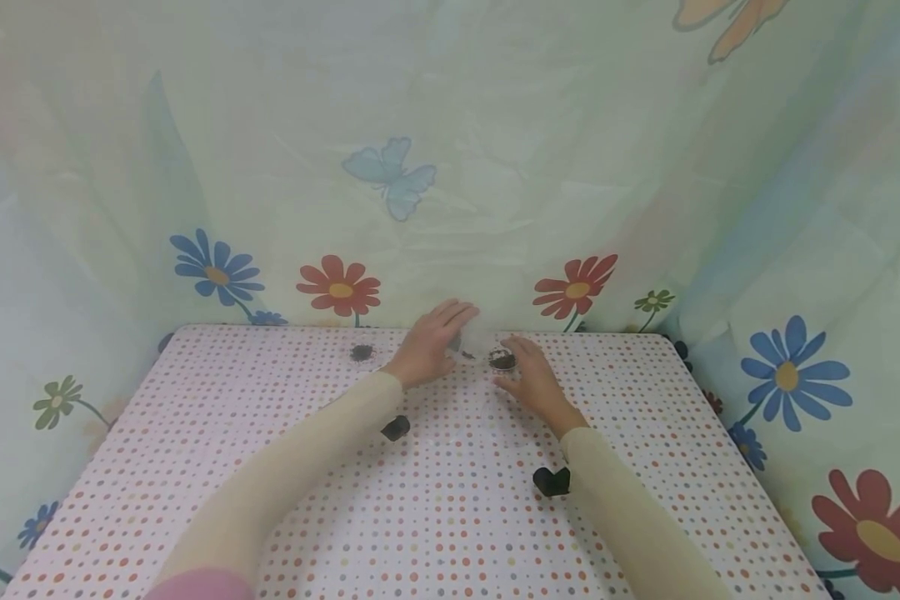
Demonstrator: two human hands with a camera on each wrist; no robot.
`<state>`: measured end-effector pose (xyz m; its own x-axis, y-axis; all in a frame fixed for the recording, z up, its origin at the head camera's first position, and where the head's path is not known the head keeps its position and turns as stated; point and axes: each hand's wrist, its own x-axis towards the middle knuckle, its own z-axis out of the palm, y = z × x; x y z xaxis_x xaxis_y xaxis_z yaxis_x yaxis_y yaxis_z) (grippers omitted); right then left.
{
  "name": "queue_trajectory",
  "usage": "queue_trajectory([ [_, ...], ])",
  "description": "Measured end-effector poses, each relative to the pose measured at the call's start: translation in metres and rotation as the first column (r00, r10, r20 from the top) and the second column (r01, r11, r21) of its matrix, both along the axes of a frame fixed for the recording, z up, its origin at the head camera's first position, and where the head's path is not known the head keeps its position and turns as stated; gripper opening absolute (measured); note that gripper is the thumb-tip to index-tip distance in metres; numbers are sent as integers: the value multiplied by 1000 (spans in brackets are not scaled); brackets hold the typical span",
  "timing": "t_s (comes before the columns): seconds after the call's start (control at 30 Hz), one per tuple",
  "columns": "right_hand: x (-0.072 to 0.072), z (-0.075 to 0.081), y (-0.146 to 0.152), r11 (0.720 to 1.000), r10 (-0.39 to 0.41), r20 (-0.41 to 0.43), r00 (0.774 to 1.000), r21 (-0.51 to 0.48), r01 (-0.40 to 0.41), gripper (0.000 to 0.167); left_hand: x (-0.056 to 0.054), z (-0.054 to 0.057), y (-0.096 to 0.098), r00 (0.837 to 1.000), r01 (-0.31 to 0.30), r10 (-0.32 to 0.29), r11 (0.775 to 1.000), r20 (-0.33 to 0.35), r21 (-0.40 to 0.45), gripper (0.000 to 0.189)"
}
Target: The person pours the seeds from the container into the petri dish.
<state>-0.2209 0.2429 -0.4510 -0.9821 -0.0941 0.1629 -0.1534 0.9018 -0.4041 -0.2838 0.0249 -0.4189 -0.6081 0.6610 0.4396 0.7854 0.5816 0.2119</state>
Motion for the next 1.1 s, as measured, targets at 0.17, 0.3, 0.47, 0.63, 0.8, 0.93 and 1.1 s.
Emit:
queue_trajectory([
  [0.17, 0, 1, -3, 999, 25, -11, 1000, -40, -26, 69, 0, -1, -5, 999, -17, 16, 999, 34, 30, 90],
  [0.3, -1, 2, -6, 998, 35, -17, 999, -53, -36, 69, 0, -1, -11, 999, -17, 15, 999, 49, 51, 92],
  [0.47, -2, 4, -10, 998, 36, 20, 999, -58, -35, 68, 1, 1, -18, 998, -12, 8, 997, 58, 76, 91],
  [0.63, -4, 3, -11, 996, 57, 15, 998, -76, -56, 61, 4, 3, -24, 998, -26, 20, 995, 65, 92, 90],
  [0.8, -7, 2, -16, 994, 75, 11, 997, -76, -74, 52, 6, 3, -30, 998, -34, 27, 993, 63, 113, 88],
  [0.93, -9, 2, -21, 993, 91, 10, 996, -82, -90, 45, 7, 3, -36, 995, -50, 38, 990, 91, 131, 89],
  [1.1, -11, 1, -27, 991, 102, 18, 995, -85, -101, 31, 8, 2, -44, 988, -89, 70, 986, 137, 144, 91],
])
